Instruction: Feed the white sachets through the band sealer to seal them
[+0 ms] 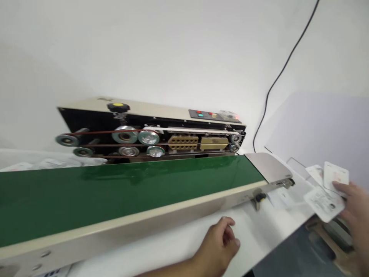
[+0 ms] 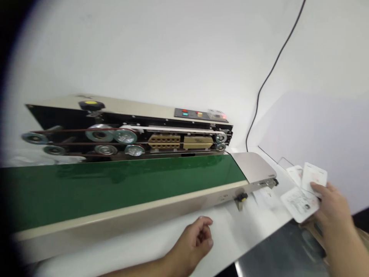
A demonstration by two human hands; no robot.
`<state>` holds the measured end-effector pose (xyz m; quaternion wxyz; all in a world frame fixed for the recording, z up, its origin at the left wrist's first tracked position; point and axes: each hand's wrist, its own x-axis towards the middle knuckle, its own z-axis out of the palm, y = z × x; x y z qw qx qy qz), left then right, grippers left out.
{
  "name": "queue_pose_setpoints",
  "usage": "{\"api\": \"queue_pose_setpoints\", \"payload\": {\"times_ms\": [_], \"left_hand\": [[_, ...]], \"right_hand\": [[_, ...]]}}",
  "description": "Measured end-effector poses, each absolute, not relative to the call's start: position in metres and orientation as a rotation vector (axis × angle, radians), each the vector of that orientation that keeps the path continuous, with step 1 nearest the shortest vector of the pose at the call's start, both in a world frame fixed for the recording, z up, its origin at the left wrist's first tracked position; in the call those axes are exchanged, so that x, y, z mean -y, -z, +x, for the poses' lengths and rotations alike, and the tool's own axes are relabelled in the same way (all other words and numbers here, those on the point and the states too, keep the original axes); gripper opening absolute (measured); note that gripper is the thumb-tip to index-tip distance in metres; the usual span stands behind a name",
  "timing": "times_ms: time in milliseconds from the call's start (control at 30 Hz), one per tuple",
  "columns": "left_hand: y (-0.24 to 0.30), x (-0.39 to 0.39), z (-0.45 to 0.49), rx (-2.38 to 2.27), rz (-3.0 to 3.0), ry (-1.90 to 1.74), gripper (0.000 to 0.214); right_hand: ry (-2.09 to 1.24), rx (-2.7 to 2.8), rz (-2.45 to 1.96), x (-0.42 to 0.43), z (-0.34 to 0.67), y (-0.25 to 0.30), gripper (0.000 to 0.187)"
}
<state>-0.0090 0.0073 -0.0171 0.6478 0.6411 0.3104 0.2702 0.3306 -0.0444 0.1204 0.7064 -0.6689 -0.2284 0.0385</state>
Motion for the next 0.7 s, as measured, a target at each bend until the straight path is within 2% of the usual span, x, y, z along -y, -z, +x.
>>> {"api": "queue_pose_setpoints", "payload": {"times_ms": [133,300,400,567,700], "left_hand": [[0.018,0.003,-0.010,-0.593,1.275,-0.659,0.059],[0.018,0.019,-0.005,-0.500,1.170,-0.641,0.078],[0.012,0.023,-0.001,-0.519,1.126,-0.630,0.072],[0.007,0.022,0.005,-0.659,1.045,-0.577,0.044],[0.005,0.017,0.006,-0.755,0.950,-0.555,0.039]], "right_hand": [[-0.277,0.336,-1.202,0.053,0.247,-0.084,0.033],[-0.443,0.292,-1.192,0.047,0.168,-0.040,0.037],[-0.536,0.274,-1.204,0.045,0.145,-0.023,0.036],[-0.592,0.321,-1.223,0.047,0.127,-0.008,0.037],[-0.614,0.363,-1.232,0.052,0.126,0.001,0.039]]}}
